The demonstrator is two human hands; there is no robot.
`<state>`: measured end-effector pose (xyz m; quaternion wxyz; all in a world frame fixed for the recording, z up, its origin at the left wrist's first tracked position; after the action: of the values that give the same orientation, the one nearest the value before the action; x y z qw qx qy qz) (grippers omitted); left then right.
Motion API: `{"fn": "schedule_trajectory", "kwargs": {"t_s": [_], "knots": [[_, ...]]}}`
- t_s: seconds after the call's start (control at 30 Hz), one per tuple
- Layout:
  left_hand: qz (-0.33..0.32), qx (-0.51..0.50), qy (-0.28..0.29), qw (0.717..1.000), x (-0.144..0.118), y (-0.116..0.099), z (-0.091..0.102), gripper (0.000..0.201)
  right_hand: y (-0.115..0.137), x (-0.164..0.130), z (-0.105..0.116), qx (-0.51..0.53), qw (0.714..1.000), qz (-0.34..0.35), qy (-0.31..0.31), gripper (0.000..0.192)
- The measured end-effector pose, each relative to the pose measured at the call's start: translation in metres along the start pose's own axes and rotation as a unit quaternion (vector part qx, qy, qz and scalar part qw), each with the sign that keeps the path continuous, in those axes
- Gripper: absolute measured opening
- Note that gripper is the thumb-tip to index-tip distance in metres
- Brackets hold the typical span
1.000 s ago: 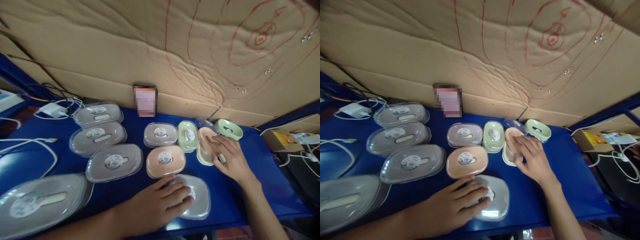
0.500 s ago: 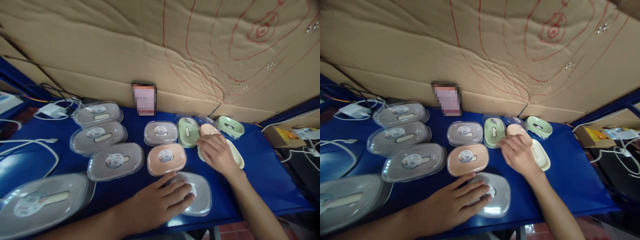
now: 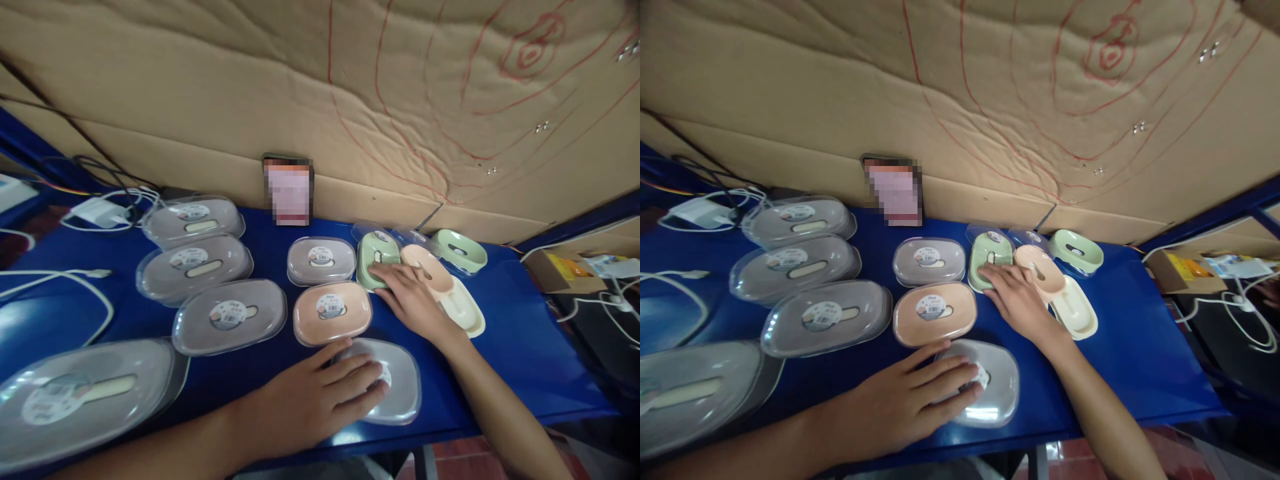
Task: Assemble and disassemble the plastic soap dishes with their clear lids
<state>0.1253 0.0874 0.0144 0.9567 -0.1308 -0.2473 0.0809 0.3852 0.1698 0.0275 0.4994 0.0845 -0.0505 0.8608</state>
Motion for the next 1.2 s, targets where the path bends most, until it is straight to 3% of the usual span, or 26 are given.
{"fn": "schedule_trajectory", "kwargs": {"t_s": [0.13,0.23,0.33,0.47,0.53,0.63,0.77,0.93,1.1,1.2], "knots": [[-0.001,0.004,-0.008,1.000,0.000,0.000,0.000,0.037,-0.012,-0.005,0.019,0.044,0.998,-0.025,-0.038,0.037],[-0.008,0.007,-0.009,1.000,0.001,0.000,0.000,0.036,-0.016,-0.012,0.028,-0.030,0.996,-0.029,-0.078,0.040],[-0.004,0.005,-0.015,1.000,0.001,0.000,0.000,0.035,-0.005,-0.015,0.033,-0.116,0.987,0.014,-0.108,0.048],[0.000,0.007,-0.017,1.000,0.001,0.001,0.000,0.035,0.015,0.005,0.035,-0.041,0.991,0.105,-0.069,0.054],[-0.003,0.008,-0.013,1.000,0.001,0.001,0.000,0.036,0.014,0.021,0.035,-0.013,0.992,0.116,-0.038,0.058],[-0.002,0.009,-0.007,1.000,0.000,0.000,0.000,0.036,0.000,0.034,0.033,-0.023,0.997,0.076,0.003,0.054],[-0.006,0.011,-0.009,1.000,-0.001,0.000,0.000,0.036,-0.019,0.023,0.024,-0.059,0.998,0.015,0.020,0.030],[-0.014,0.010,-0.023,1.000,-0.002,0.000,0.000,0.037,-0.029,0.010,0.012,-0.063,0.998,-0.024,0.013,0.043],[-0.014,0.009,-0.032,0.999,-0.002,0.001,-0.001,0.036,-0.037,0.013,0.014,-0.025,0.999,-0.037,0.023,0.050],[-0.018,0.013,-0.032,0.999,-0.001,0.000,-0.001,0.037,-0.038,0.014,0.016,-0.039,0.999,-0.028,0.021,0.044]]}}
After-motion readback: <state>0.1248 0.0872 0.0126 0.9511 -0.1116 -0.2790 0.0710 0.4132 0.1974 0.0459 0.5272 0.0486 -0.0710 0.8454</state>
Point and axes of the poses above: each hand's wrist, its own x-axis towards the middle knuckle, its own z-axis out of the back of the hand, y = z × x, the point moved 2 cm from there along x, towards the middle knuckle, and after that the axes turned 13 degrees about -x, right-handed, at the moved point
